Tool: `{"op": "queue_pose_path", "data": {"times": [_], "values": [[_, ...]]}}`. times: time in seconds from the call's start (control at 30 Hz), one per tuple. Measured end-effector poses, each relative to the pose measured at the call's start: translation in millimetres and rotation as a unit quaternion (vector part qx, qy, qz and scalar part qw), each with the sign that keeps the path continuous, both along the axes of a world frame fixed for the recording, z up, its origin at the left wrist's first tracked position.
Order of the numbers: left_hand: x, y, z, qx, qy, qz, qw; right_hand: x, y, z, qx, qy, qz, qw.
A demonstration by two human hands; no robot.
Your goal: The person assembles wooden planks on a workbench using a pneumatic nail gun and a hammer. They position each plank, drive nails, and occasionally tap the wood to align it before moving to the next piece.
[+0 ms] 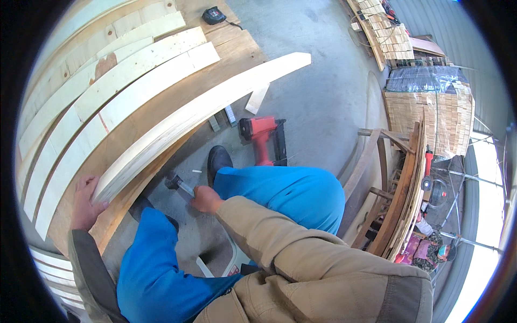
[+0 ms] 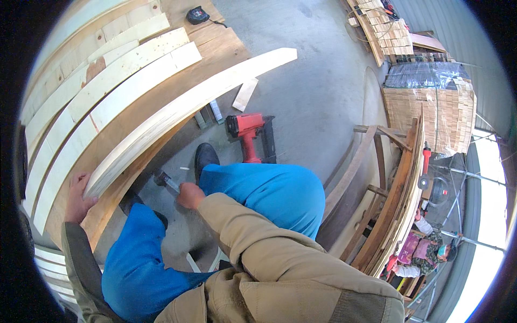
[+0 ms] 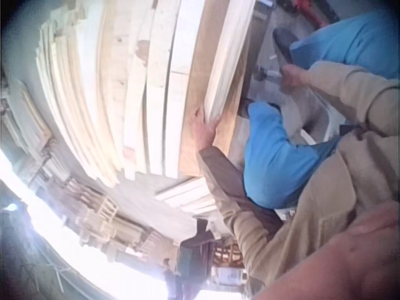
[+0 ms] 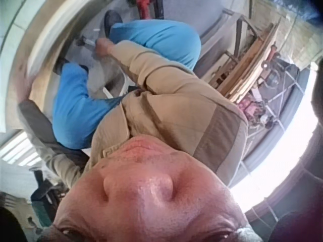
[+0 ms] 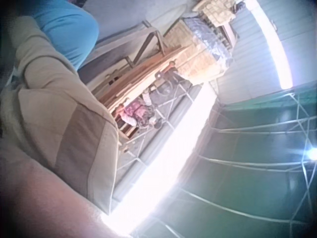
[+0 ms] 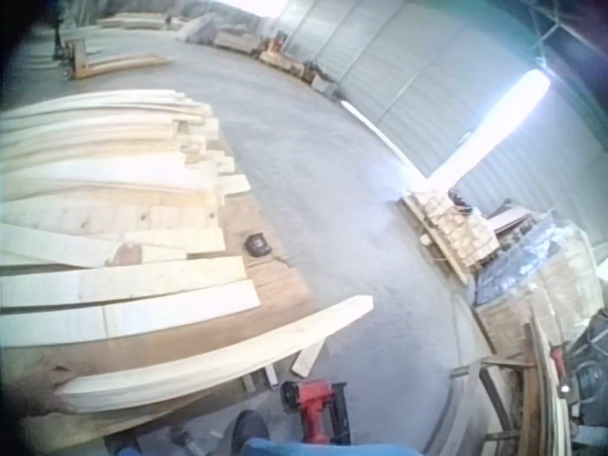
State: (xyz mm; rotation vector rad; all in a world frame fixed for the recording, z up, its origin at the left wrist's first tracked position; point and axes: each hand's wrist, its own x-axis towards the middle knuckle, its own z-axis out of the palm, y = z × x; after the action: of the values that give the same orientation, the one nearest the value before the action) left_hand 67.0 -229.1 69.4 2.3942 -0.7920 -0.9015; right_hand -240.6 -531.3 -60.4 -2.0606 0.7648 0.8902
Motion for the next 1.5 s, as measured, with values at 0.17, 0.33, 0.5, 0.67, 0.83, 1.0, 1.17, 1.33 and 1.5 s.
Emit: {"op": "queue_pose_path", "data": {"times": [0.17, 0.33, 0.5, 0.67, 0.83, 1.0, 1.17, 1.33, 1.5], "values": [[5, 11, 0, -0.019, -0.004, 0.047, 0.999, -3, 8, 5, 0.0, 0.012, -0.027, 1.0], [-16, 13, -7, 0.031, -0.206, -0.025, 0.978, 3, 11, 10, -0.014, 0.011, -0.05, 0.999], [-23, 7, -13, 0.05, -0.251, -0.026, 0.966, 3, 15, 7, -0.032, -0.005, -0.074, 0.997], [-22, 6, -22, 0.033, -0.258, -0.009, 0.965, 0, 15, -3, -0.021, 0.005, -0.066, 0.998], [-21, 11, -27, 0.075, -0.269, -0.012, 0.96, -4, 16, -15, -0.014, 0.011, -0.079, 0.997], [-20, 13, -28, 0.064, -0.263, -0.008, 0.963, -9, 15, -22, 0.0, -0.001, -0.113, 0.994], [-22, 14, -31, 0.059, -0.259, 0.006, 0.964, 1, 10, -10, 0.052, -0.015, -0.183, 0.982], [-14, 42, -37, 0.066, -0.268, 0.017, 0.961, 2, -18, 14, 0.09, 0.005, -0.342, 0.936], [-9, 138, -25, 0.121, -0.301, 0.036, 0.945, 3, -40, 18, 0.127, -0.042, -0.415, 0.9]]}}
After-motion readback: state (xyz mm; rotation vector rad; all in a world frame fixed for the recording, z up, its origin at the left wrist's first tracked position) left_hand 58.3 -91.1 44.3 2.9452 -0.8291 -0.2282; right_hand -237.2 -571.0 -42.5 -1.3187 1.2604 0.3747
